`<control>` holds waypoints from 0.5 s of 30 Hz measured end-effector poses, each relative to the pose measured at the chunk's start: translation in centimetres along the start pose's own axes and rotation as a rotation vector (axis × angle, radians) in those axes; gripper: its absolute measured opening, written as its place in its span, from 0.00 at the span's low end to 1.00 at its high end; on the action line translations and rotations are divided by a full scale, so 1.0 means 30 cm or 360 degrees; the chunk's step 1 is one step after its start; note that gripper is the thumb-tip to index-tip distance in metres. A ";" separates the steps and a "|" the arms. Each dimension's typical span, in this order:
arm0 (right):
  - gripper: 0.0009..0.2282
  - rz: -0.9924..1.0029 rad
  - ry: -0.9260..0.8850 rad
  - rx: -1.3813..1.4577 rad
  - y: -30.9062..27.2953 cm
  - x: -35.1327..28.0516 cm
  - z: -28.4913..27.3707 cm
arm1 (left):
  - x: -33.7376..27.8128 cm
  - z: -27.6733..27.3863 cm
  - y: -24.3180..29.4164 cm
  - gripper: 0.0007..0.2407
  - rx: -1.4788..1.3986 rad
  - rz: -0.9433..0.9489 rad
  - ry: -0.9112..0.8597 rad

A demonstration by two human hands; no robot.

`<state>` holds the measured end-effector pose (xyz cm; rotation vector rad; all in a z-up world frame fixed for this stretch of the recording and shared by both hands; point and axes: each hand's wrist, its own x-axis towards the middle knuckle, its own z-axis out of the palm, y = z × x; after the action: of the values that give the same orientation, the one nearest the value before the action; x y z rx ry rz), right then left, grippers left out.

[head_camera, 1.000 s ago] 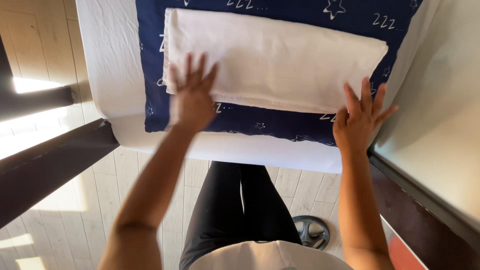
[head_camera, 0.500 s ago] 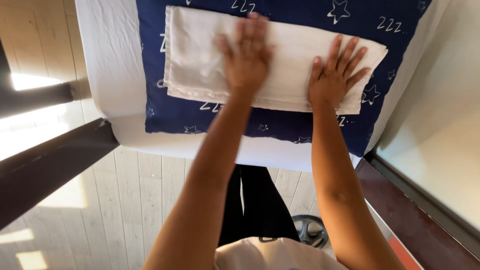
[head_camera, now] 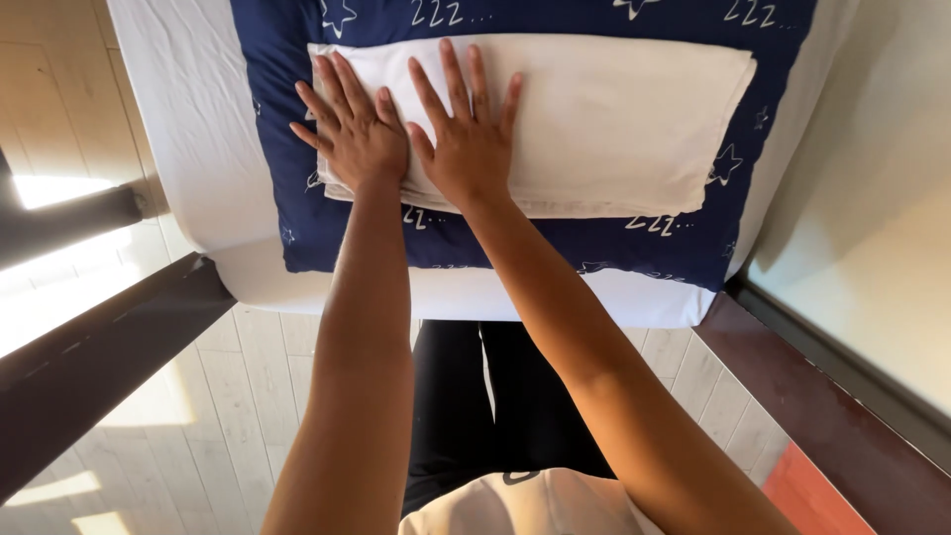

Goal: The person places a blue pillow on a bed, then lays a white pillowcase on top and smooths it out. They turn the pillowcase inside out, then insert the pillow into the case and adjust the corners.

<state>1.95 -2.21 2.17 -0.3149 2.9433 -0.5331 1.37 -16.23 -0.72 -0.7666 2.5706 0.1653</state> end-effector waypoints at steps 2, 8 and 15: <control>0.27 -0.0082 -0.0024 -0.0039 0.059 -0.018 0.047 | 0.003 0.003 -0.012 0.28 -0.0008 -0.0005 0.0009; 0.29 0.0192 -0.0187 -0.0250 0.502 -0.058 -0.127 | 0.006 0.013 -0.016 0.28 0.0008 0.0044 0.0063; 0.25 0.0367 0.0070 -0.0272 0.904 -0.124 -0.063 | 0.107 0.095 -0.063 0.34 -0.0203 0.0367 0.0476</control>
<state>0.34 24.09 -5.45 0.0208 3.0178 -0.2619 1.12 -18.72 -4.68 -0.5725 2.9553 0.3097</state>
